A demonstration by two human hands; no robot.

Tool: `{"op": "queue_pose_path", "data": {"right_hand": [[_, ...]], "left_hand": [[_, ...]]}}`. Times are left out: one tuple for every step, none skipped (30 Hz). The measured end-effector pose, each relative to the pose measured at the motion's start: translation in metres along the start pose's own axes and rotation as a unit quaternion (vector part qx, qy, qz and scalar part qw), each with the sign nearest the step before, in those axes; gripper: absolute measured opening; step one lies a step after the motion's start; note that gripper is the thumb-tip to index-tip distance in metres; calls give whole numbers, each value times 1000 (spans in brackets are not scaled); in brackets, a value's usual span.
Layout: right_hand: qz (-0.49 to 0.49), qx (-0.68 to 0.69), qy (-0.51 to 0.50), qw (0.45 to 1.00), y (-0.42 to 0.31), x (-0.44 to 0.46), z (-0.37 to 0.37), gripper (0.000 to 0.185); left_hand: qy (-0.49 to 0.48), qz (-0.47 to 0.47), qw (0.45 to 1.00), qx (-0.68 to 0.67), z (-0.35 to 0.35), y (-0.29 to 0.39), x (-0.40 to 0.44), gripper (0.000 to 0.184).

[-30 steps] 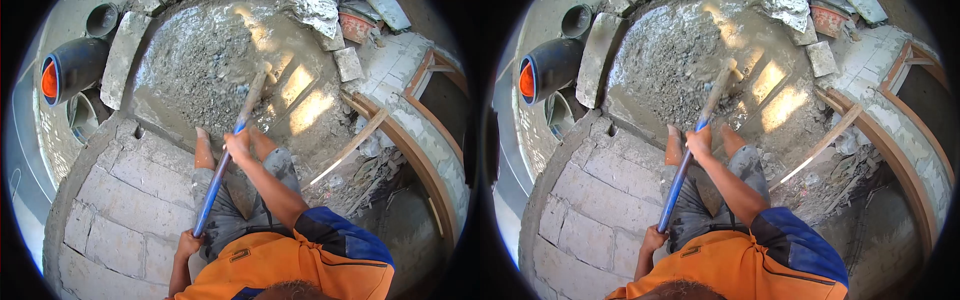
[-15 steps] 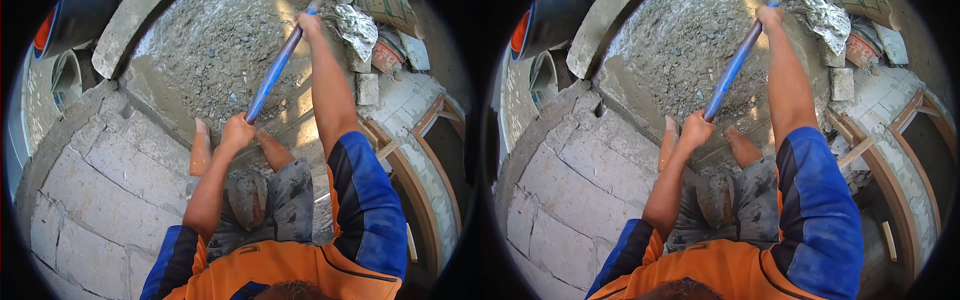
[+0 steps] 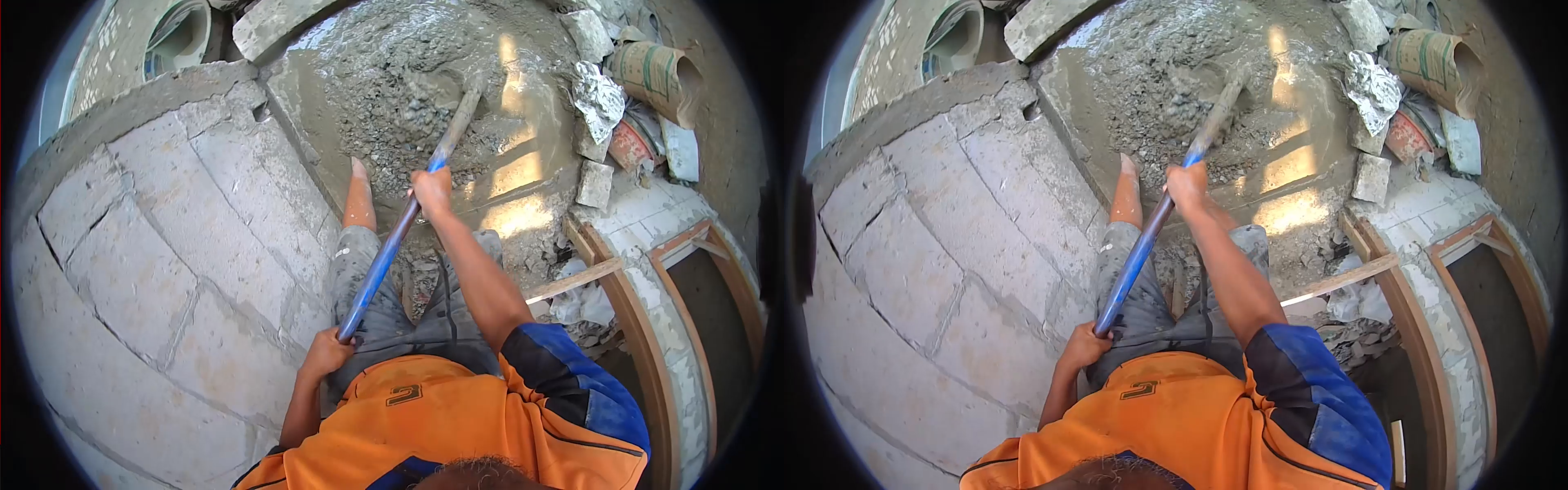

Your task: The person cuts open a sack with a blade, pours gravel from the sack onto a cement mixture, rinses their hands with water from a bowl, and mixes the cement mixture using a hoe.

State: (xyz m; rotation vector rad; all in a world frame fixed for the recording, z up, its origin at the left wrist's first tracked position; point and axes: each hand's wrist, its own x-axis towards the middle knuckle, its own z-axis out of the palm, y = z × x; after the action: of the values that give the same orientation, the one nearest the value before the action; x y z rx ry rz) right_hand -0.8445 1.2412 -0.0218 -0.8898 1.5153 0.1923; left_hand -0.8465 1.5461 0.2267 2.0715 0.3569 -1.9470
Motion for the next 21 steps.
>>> {"op": "queue_pose_path", "data": {"right_hand": [[5, 11, 15, 1000, 8, -31, 4, 15], [11, 24, 30, 999, 12, -52, 9, 18], [7, 24, 25, 999, 7, -64, 11, 18], [-11, 40, 39, 998, 2, -71, 13, 23], [-23, 58, 56, 996, -5, -79, 17, 28], [-43, 65, 55, 995, -23, -78, 18, 29], [-61, 70, 56, 994, -49, -66, 17, 31], [-80, 69, 53, 993, -74, -52, 15, 31], [-104, 69, 52, 991, -99, -29, 16, 32], [-127, 52, 58, 989, -120, 5, 20, 34], [-150, 24, 88, 985, -146, 30, 26, 30], [-162, -38, 71, 984, -166, 63, 31, 24], [-211, -54, 75, 973, -175, 96, 42, 11], [-220, -97, 67, 968, -181, 122, 53, 12], [-238, -136, 56, 960, -186, 144, 67, 14], [-241, -138, 51, 959, -173, 165, 83, 14], [-219, -187, 34, 957, -142, 185, 98, 15], [-191, -237, 15, 952, -105, 193, 111, 17], [-184, -250, 40, 950, -62, 189, 124, 18], [-185, -262, 66, 945, -39, 171, 137, 21], [-184, -279, 67, 940, -38, 125, 136, 22]], "left_hand": [[6, 3, 1000, -7, -8, -12, -21, 5], [-3, -11, 1000, 7, -18, -19, -43, 5], [-14, -26, 999, 24, -25, -21, -54, 6], [-10, -26, 999, 23, -27, -17, -52, 6], [16, -16, 999, 32, -32, -12, -47, 10], [38, -11, 998, 44, -36, -6, -41, 14], [57, 21, 996, 72, -38, 3, -22, 19], [75, 55, 991, 98, -36, 13, 9, 23], [82, 91, 990, 70, -32, 24, 44, 27], [96, 138, 983, 72, -29, 43, 81, 27], [134, 155, 975, 89, -24, 60, 121, 25], [146, 197, 965, 97, -22, 81, 158, 19], [119, 211, 969, 40, -19, 99, 196, 15], [93, 221, 971, -19, -12, 103, 218, 12], [94, 213, 972, -25, -1, 103, 219, 12], [35, 165, 978, -121, 4, 110, 219, 12], [0, 122, 977, -174, 9, 99, 212, 12], [-30, 75, 971, -226, 14, 88, 204, 13], [-32, 36, 970, -236, 23, 60, 183, 14], [-33, 2, 975, -220, 14, 48, 155, 13], [-35, -29, 978, -205, 3, 37, 126, 12]]}}
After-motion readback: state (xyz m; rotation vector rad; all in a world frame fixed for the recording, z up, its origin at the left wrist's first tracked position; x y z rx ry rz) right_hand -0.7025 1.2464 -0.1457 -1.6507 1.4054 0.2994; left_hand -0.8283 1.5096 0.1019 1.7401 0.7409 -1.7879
